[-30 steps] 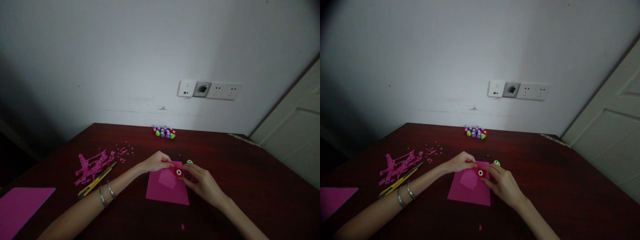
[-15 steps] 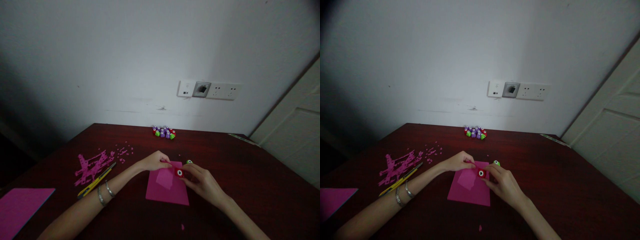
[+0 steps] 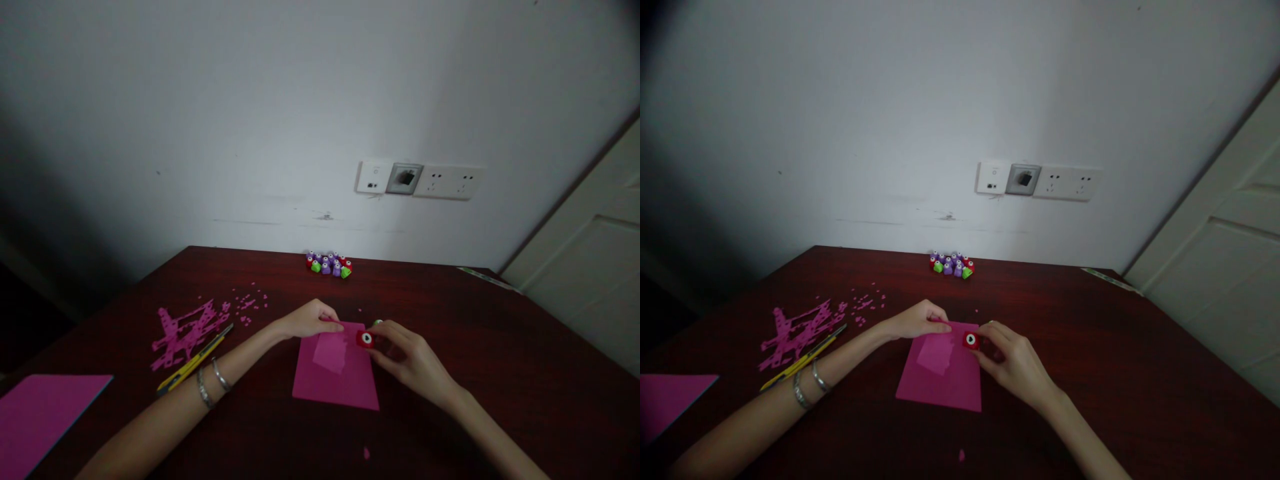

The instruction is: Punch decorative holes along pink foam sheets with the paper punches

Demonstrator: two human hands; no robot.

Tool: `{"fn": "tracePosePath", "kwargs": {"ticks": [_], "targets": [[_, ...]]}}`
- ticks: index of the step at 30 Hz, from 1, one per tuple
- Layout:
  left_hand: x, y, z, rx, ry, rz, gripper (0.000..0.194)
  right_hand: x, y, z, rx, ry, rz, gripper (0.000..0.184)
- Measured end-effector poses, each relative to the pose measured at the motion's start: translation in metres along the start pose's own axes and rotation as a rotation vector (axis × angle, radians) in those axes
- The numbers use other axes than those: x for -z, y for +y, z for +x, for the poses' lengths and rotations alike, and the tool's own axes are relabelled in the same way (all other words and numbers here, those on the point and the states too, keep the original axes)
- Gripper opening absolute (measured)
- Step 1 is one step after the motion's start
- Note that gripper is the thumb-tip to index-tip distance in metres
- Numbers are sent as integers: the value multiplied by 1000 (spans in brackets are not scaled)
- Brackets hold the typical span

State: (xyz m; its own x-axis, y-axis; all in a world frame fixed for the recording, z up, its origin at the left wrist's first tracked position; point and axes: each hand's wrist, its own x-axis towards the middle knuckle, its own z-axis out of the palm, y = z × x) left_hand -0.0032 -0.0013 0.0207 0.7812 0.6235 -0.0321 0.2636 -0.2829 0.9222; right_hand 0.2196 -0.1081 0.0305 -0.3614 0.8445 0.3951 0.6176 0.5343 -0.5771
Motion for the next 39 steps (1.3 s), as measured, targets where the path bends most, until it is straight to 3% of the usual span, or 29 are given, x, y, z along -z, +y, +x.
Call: {"fn": "tracePosePath", "kwargs": {"ticks": [13, 21, 27, 39], "targets": [[-16, -12, 2, -22, 14, 124, 38, 27, 15, 5, -201, 40, -9, 17], [-16, -5, -1, -101, 70, 321, 27, 34, 36, -17, -325, -49, 14, 23], [-13, -2, -3, -157, 85, 509, 15, 35, 48, -23, -320, -201, 82, 22], [-20, -13, -1, -116, 82, 550, 25, 32, 63, -25, -333, -202, 14, 27]]}}
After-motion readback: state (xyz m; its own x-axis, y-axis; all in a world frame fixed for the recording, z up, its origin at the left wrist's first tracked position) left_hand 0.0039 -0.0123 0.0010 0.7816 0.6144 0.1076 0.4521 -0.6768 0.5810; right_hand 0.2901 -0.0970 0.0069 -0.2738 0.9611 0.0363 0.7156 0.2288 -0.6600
